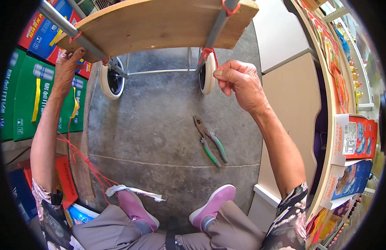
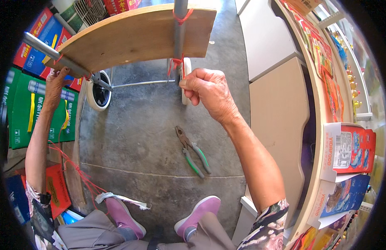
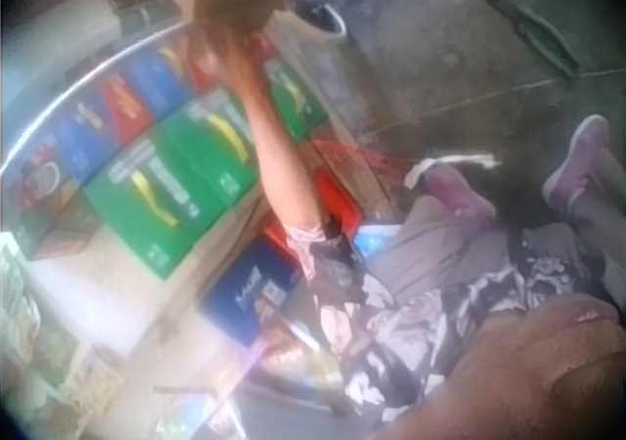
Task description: The person assembles a small wooden cart by attaching a wooden board to metal poles using red string. They use pliers to tighten the string and secure the board to the frame, then test the connection by lifting and adjusting the cart.
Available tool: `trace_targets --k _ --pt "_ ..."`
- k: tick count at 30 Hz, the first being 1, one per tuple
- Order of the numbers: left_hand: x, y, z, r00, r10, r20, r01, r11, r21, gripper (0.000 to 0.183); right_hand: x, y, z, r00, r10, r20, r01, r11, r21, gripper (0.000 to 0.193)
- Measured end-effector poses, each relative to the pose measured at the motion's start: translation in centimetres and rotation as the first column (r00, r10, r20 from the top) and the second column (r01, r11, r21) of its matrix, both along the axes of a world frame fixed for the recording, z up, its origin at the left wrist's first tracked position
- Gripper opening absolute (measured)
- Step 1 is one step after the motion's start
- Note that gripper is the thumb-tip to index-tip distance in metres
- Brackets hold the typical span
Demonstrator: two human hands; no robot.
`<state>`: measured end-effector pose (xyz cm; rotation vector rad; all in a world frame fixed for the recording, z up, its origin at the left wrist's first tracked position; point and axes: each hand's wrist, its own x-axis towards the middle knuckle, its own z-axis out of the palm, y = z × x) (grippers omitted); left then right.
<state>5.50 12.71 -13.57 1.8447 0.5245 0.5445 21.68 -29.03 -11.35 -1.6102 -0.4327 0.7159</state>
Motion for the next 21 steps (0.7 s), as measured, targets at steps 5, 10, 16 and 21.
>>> trace_targets --k 5,10,16,21 --pt "0.2 0.0 0.2 0.997 0.02 -0.081 -0.02 1.0 0.008 0.045 1.2 -0.3 0.0 0.987 -0.029 -0.157 0.039 0.998 0.058 0.011" --pt "0.3 0.0 0.0 0.999 0.017 -0.032 -0.017 1.0 0.0 0.045 1.3 -0.7 -2.9 0.937 -0.248 0.247 0.339 0.819 -0.464 0.025" --pt "0.4 -0.4 0.1 0.998 0.047 -0.04 -0.047 0.999 0.002 0.045 -0.2 0.2 -3.7 0.538 -0.253 0.804 0.523 0.848 -0.083 0.034" --pt "0.3 -0.5 0.4 0.999 0.025 -0.041 -0.027 0.999 -0.042 0.044 0.3 2.8 -3.4 0.46 -0.191 0.867 0.407 0.913 -0.016 0.023"
